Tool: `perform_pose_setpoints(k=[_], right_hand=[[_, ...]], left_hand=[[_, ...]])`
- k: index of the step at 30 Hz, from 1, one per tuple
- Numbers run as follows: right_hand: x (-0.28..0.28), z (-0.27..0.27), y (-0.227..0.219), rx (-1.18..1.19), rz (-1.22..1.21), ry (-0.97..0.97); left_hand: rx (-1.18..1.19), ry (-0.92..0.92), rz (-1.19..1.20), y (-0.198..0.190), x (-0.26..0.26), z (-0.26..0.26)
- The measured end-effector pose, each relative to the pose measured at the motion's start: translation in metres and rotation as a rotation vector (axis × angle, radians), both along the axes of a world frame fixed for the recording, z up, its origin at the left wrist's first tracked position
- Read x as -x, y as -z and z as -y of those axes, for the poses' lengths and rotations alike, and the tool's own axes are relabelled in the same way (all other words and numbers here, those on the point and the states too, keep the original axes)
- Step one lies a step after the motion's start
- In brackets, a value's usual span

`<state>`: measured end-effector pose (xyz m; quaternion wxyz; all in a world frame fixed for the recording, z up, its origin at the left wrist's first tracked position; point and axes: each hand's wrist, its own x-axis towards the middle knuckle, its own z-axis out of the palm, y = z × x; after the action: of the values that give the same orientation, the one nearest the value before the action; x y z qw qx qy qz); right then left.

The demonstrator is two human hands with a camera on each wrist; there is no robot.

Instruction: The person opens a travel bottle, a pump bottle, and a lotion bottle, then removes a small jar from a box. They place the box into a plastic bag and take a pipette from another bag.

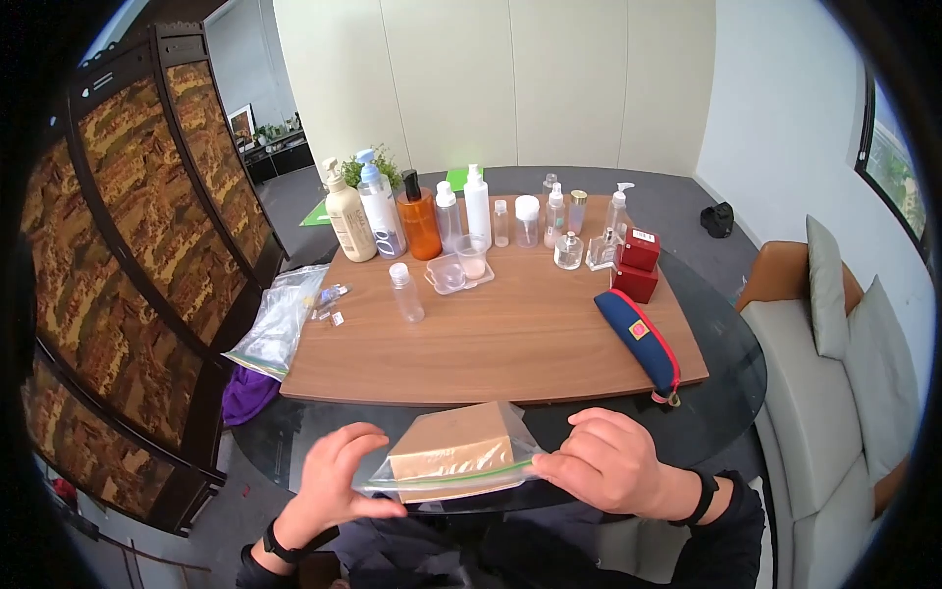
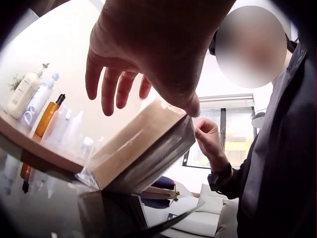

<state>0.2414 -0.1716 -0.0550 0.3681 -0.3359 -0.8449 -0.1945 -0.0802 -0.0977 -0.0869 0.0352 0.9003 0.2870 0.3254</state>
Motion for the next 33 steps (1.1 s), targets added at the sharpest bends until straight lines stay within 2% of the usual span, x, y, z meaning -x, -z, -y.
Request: perform_pose_setpoints(k=[1, 9, 11, 13, 17, 20, 21, 24, 25, 28, 29, 33], right_hand=[[0.001, -0.001, 0.000, -0.004, -0.006, -0.007], [0.006, -0.002, 0.000, -0.021, -0.009, -0.015], [0.004, -0.001, 0.001, 0.025, -0.011, 0.022], [-0.002, 0.001, 0.005, 0.203, -0.074, 0.054], [-0.013, 0.004, 0.011, 0.626, -0.248, 0.036], [-0.022, 0.008, 0.020, 1.033, -0.526, -0.020], [-0.032, 0.006, 0.032, 1.152, -0.523, -0.048], [-0.027, 0.003, 0.052, 1.349, -0.756, -0.159], [-0.030, -0.001, 0.053, 1.563, -0.822, -0.241], [-0.015, -0.002, 0.053, 1.809, -1.136, -0.328], [-0.016, -0.006, 0.062, 1.816, -1.061, -0.328], [-0.002, -0.014, 0.052, 1.796, -1.145, -0.261]], left_hand=[[0.107, 0.019, -0.086, 0.003, 0.004, 0.004], [0.253, 0.046, 0.096, 0.015, -0.008, 0.005], [0.242, 0.106, 0.054, 0.008, -0.012, 0.006], [0.197, 0.116, 0.049, 0.002, -0.018, 0.008], [-0.083, 0.161, 0.057, 0.013, -0.026, 0.006], [-0.304, 0.142, 0.001, 0.011, -0.029, 0.012], [-0.350, 0.132, -0.009, 0.008, -0.029, 0.015], [-0.461, 0.090, -0.013, 0.008, -0.030, 0.018], [-0.487, 0.089, 0.000, 0.008, -0.031, 0.017], [-0.525, 0.081, 0.011, 0.009, -0.035, 0.018], [-0.528, 0.078, 0.011, 0.011, -0.036, 0.019], [-0.492, 0.057, -0.043, 0.016, -0.030, 0.018]])
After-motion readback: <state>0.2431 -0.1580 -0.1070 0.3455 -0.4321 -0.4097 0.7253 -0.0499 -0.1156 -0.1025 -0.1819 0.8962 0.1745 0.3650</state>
